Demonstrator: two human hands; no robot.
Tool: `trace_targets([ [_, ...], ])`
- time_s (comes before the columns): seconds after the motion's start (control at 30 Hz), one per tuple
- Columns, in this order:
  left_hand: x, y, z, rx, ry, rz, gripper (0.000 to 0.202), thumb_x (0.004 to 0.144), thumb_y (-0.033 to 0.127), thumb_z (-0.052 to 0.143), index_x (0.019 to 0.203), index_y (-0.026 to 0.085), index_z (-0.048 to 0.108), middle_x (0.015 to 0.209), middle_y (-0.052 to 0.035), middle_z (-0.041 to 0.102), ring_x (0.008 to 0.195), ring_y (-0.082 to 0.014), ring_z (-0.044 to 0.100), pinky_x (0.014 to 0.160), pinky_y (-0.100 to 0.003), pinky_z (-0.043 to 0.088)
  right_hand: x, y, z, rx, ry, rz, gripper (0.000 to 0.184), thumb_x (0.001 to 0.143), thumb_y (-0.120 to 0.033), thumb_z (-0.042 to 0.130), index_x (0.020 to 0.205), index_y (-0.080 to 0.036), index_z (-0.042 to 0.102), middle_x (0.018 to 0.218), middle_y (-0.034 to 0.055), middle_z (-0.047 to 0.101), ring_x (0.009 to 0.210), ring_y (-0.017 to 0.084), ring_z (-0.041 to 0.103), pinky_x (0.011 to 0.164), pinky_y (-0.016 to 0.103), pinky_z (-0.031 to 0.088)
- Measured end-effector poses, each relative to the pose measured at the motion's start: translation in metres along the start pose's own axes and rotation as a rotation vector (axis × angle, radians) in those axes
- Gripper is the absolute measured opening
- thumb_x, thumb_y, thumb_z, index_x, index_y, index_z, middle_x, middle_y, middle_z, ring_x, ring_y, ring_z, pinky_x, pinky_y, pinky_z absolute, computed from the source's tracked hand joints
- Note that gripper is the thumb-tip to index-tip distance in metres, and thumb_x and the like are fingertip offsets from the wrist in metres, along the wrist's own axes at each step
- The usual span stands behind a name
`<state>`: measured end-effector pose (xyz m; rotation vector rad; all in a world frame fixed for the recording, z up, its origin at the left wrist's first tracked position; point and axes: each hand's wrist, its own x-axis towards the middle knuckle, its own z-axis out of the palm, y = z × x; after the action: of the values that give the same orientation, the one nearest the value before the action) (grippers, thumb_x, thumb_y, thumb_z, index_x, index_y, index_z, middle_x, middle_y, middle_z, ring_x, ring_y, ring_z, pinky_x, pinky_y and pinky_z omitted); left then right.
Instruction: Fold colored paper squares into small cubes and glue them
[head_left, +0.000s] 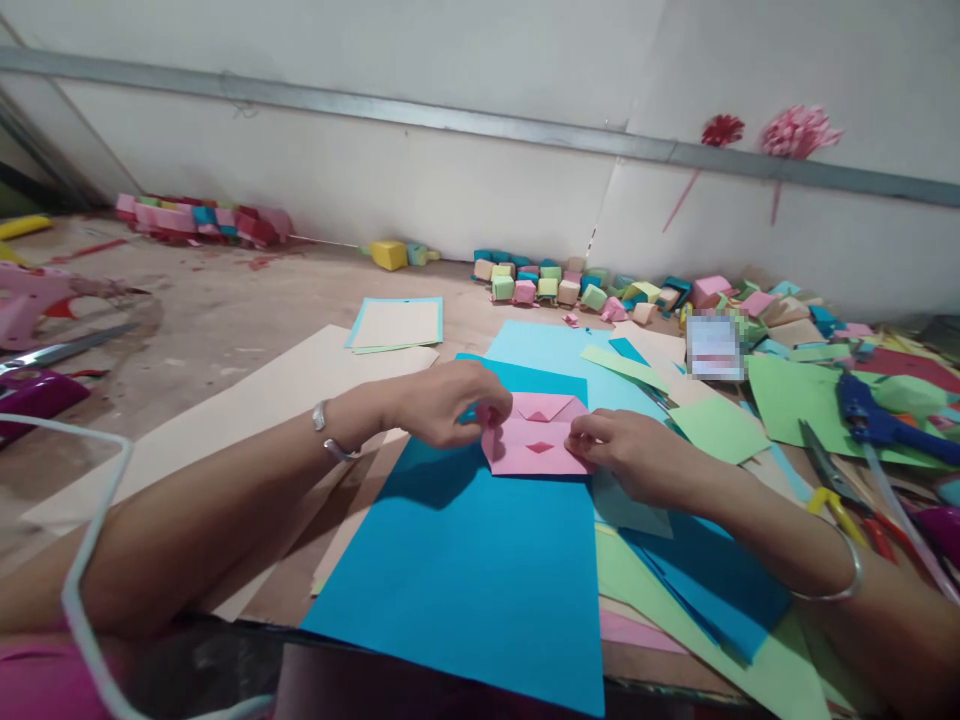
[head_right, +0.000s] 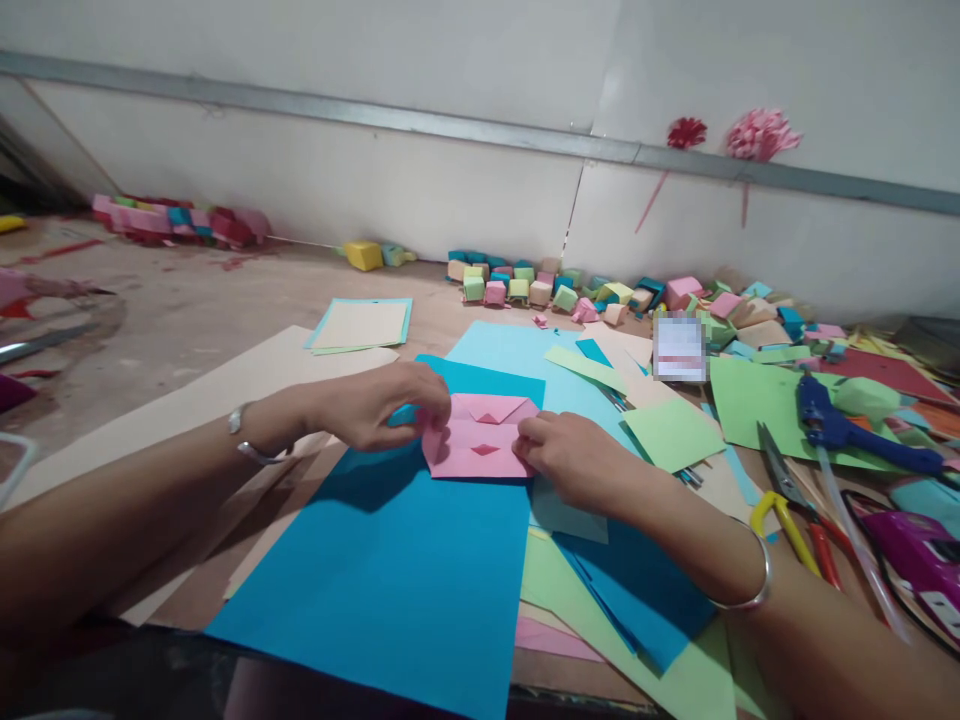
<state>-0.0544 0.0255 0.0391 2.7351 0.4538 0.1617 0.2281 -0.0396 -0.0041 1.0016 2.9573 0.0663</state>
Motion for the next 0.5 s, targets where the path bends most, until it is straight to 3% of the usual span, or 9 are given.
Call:
trace_targets([
  [0.07,0.0,0.0,0.001,0.022,-0.072,-0.073,0.016,0.083,0.027,0.056,0.093,0.02,0.067,0.085,-0.0033,0.07,0.073,-0.0165,0.061,0.069,-0.026,0.043,0.0,0.0,0.0,0.019,0.015,-0.006,0.024,0.091,-0.008,0.043,0.093,-0.015,0.065,0.094,0.0107,0.062,0.084,0.019,0.054,0.07,0.031,0.037],
  [0.13,0.001,0.0,0.006,0.085,-0.099,-0.124,0.015,0.085,0.032,0.057,0.085,0.02,0.067,0.077,-0.002,0.069,0.068,-0.0151,0.059,0.062,-0.024,0.039,0.0,-0.001,0.0,0.037,0.017,-0.002,0.023,0.091,-0.009,0.044,0.094,-0.016,0.065,0.094,0.0104,0.063,0.085,0.019,0.055,0.071,0.03,0.038],
  [0.23,0.005,0.001,0.017,0.233,-0.084,-0.18,0.022,0.084,0.031,0.059,0.066,0.019,0.061,0.062,-0.0004,0.061,0.056,-0.0129,0.052,0.051,-0.025,0.028,0.001,-0.002,-0.002,0.049,-0.006,0.012,0.023,0.091,-0.008,0.043,0.094,-0.017,0.065,0.094,0.0098,0.063,0.086,0.019,0.055,0.072,0.03,0.038],
  [0.33,0.009,0.006,0.028,0.32,-0.04,-0.222,0.03,0.086,0.032,0.057,0.06,0.018,0.055,0.055,0.0002,0.054,0.049,-0.0116,0.044,0.048,-0.026,0.02,0.001,-0.003,-0.004,0.062,-0.019,0.018,0.024,0.09,-0.007,0.042,0.093,-0.017,0.064,0.095,0.0096,0.063,0.089,0.02,0.056,0.072,0.029,0.039],
  [0.43,0.012,0.016,0.036,0.298,0.084,-0.164,0.031,0.089,0.037,0.057,0.065,0.017,0.056,0.059,-0.0008,0.056,0.055,-0.0131,0.049,0.05,-0.026,0.024,0.001,-0.003,-0.005,0.07,-0.036,0.019,0.024,0.09,-0.007,0.043,0.092,-0.017,0.064,0.096,0.0093,0.063,0.091,0.02,0.056,0.073,0.029,0.04],
  [0.5,0.013,0.022,0.041,0.218,0.122,-0.059,0.025,0.088,0.04,0.06,0.077,0.018,0.06,0.073,-0.0026,0.062,0.068,-0.0152,0.056,0.056,-0.024,0.033,0.0,-0.003,-0.004,0.075,-0.05,0.019,0.023,0.09,-0.007,0.043,0.092,-0.016,0.064,0.096,0.0092,0.063,0.091,0.02,0.056,0.073,0.029,0.041],
])
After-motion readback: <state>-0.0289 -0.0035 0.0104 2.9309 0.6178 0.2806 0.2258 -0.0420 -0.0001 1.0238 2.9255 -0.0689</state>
